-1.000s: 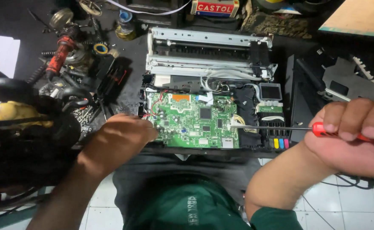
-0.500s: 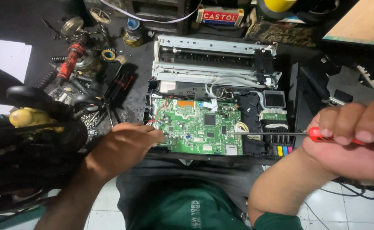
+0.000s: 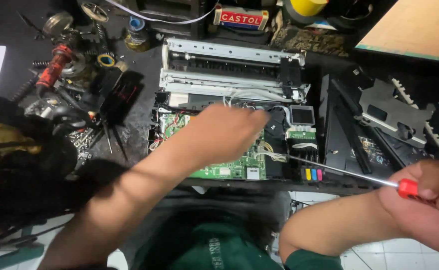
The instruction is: Removing a circuit board and its protective metal shield from the internal chassis of a printer using a screwdriver.
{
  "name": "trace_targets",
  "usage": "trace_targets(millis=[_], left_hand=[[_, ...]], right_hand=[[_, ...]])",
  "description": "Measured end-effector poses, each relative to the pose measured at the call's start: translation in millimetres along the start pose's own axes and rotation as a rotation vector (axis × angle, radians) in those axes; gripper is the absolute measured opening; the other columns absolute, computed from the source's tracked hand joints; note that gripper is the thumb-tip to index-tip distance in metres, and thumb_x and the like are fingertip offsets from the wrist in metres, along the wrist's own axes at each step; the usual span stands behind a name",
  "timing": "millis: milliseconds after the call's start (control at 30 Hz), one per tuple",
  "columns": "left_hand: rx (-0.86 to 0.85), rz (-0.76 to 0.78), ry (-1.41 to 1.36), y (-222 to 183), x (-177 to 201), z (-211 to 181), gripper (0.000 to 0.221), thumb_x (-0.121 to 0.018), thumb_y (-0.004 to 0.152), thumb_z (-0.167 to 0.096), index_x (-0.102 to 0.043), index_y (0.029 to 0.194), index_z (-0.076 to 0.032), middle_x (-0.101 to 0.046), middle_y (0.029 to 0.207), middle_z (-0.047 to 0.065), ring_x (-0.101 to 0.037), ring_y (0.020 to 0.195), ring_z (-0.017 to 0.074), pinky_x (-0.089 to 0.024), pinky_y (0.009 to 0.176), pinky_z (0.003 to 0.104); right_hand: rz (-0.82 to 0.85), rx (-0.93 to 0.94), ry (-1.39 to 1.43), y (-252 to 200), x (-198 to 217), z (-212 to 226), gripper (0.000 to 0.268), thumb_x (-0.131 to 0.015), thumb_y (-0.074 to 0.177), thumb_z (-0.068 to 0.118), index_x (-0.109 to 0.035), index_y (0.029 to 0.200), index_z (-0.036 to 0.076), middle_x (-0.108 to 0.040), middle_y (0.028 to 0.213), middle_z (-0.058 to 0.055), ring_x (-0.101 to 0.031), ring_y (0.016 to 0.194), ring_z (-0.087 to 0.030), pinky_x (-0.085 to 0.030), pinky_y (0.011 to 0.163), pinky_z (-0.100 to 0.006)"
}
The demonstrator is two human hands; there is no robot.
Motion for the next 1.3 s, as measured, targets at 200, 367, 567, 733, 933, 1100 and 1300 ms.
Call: trace_targets(millis=[200, 367, 567, 733, 933, 1100, 1300], left_hand=[[-0.027, 0.43, 0.16, 107.2, -88.8, 11.7, 0.012, -0.065, 0.085, -0.01, -0.066, 0.096, -0.015, -0.072, 0.091, 0.004, -0.07, 0.081, 0.0301, -0.056, 0.06, 0.045], [0.029, 0.715, 0.256, 116.2, -111.4, 13.0, 0.012, -0.064, 0.093, -0.003, -0.071, 0.095, -0.012, -0.065, 0.084, -0.002, -0.061, 0.072, 0.0192, -0.052, 0.058, 0.034], [0.045, 0.578, 0.224, 107.3, -92.5, 25.2, 0.012, -0.063, 0.092, -0.006, -0.065, 0.082, -0.013, -0.064, 0.079, 0.001, -0.063, 0.068, 0.0211, -0.05, 0.053, 0.034], [0.141, 0.35, -0.153, 51.2, 5.4, 21.1, 0.03, -0.049, 0.09, 0.0, -0.075, 0.104, -0.009, -0.073, 0.105, 0.01, -0.068, 0.093, 0.0303, -0.054, 0.072, 0.045], [0.029, -0.012, -0.319, -22.8, 53.6, 31.3, 0.027, -0.063, 0.095, -0.019, -0.071, 0.117, -0.006, -0.07, 0.112, 0.012, -0.066, 0.099, 0.0358, -0.049, 0.081, 0.048], [0.054, -0.189, -0.356, -60.1, 55.6, 60.3, 0.021, -0.063, 0.101, -0.016, -0.071, 0.096, 0.003, -0.07, 0.088, 0.014, -0.067, 0.079, 0.0366, -0.049, 0.069, 0.047], [0.423, -0.026, -0.513, -81.5, 39.0, 95.8, 0.034, -0.055, 0.104, -0.019, -0.056, 0.074, -0.004, -0.066, 0.073, 0.009, -0.062, 0.068, 0.0239, -0.045, 0.063, 0.038]], right_hand=[[0.026, 0.048, -0.376, -1.8, -7.7, 2.9, 0.047, -0.059, 0.097, 0.056, -0.026, 0.076, 0.029, -0.017, 0.076, 0.013, -0.019, 0.068, 0.002, -0.027, 0.067, -0.012], [0.062, -0.061, -0.167, -6.1, -3.8, 3.5, 0.026, -0.057, 0.092, 0.051, -0.046, 0.083, 0.029, -0.034, 0.08, 0.02, -0.028, 0.065, 0.003, -0.041, 0.066, -0.016], [0.126, -0.102, -0.405, 9.7, -28.5, -9.5, 0.031, -0.05, 0.095, 0.047, -0.027, 0.079, 0.033, -0.012, 0.074, 0.013, -0.015, 0.063, 0.002, -0.025, 0.064, -0.013], [0.354, 0.108, -0.515, 36.8, -128.0, -44.4, 0.038, -0.043, 0.069, -0.009, -0.02, 0.074, 0.021, -0.018, 0.077, 0.004, -0.023, 0.068, -0.01, -0.031, 0.061, -0.026], [0.224, -0.165, -0.139, 39.6, -244.5, -125.6, 0.037, -0.061, 0.097, 0.048, -0.048, 0.101, 0.014, -0.039, 0.084, 0.0, -0.031, 0.059, -0.016, -0.034, 0.056, -0.036], [0.199, -0.145, -0.164, 20.8, -283.4, -187.2, 0.051, -0.068, 0.098, 0.063, -0.059, 0.116, 0.016, -0.058, 0.098, -0.015, -0.048, 0.06, -0.027, -0.042, 0.052, -0.038], [0.403, -0.125, -0.045, 8.2, -318.7, -221.2, 0.031, -0.05, 0.112, 0.045, -0.052, 0.119, 0.015, -0.049, 0.094, -0.015, -0.042, 0.055, -0.025, -0.04, 0.047, -0.036]])
Point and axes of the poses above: each hand's wrist, its own y-axis towards the middle knuckle, its own x-axis out of the back of the hand, z = x × y, the point moved 8 cm from there along y, towards the middle knuckle
